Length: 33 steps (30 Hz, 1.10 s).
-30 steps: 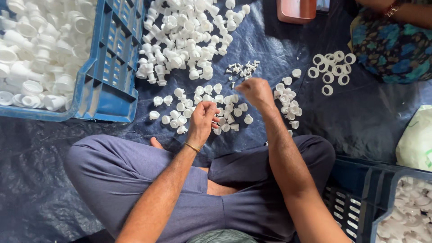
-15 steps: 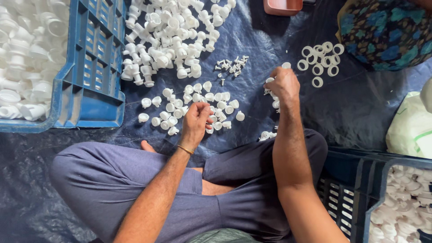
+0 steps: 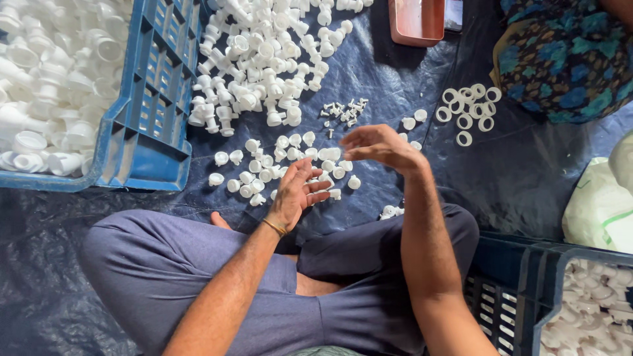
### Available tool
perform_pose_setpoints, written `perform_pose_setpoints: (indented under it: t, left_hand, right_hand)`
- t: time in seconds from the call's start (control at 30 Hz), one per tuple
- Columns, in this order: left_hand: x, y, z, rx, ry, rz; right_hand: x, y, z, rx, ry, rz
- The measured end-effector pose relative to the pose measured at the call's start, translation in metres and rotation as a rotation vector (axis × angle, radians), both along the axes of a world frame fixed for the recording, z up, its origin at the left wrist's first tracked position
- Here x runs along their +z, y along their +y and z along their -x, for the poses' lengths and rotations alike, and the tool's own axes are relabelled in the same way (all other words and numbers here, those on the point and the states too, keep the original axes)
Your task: The person sits on the floor and assembles small white plastic components by hand. They pick up a cap-like piece and a smaller stem, fit them together, and place the assembled unit into a blue crate. The process repeats with multiple parts scattered on a tarp.
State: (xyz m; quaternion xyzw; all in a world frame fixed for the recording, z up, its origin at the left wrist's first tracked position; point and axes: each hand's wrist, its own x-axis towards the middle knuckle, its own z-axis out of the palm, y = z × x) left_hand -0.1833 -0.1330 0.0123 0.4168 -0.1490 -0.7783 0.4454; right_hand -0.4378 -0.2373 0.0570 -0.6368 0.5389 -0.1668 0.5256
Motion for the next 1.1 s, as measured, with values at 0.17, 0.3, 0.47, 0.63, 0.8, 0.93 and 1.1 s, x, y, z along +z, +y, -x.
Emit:
perform_pose_setpoints:
  t: [0.17,0.3,0.47,0.63,0.8,0.93,1.1]
  left_hand:
    - [-0.015,0.002,0.001,-0.027,-0.105,0.131]
    - [-0.024,-0.006,0.004,-0.003,-0.201,0.117]
    - [-0.025,-0.009,0.008,-0.041,-0.192,0.141]
    - [-0.018,-0.009,0.012,-0.081,-0.21,0.26]
    - [-0.005,-0.004,0.012,-0.036,-0.398,0.329]
    - [0.005,-0.005,0.011,-0.037,-0.534,0.371]
    - [0.019,0.0,0.005,-0.037,-0.927,0.578]
  right_hand:
    - [-0.028,-0.01,-0.029,-0.151,0.504,0.651]
    - [-0.049,-0.022,-0.032,-0.309,0.376,0.701]
    - [-0.063,-0.028,-0.026,-0.339,0.383,0.764]
    - [-0.061,-0.026,-0.018,-0.376,0.388,0.774]
    - [-0.053,-0.017,-0.023,-0.404,0.42,0.756]
    - [-0.026,-0.008,-0.028,-0.46,0.211,0.305]
    - [0.008,0.023,-0.04,-0.184,-0.268,-0.167]
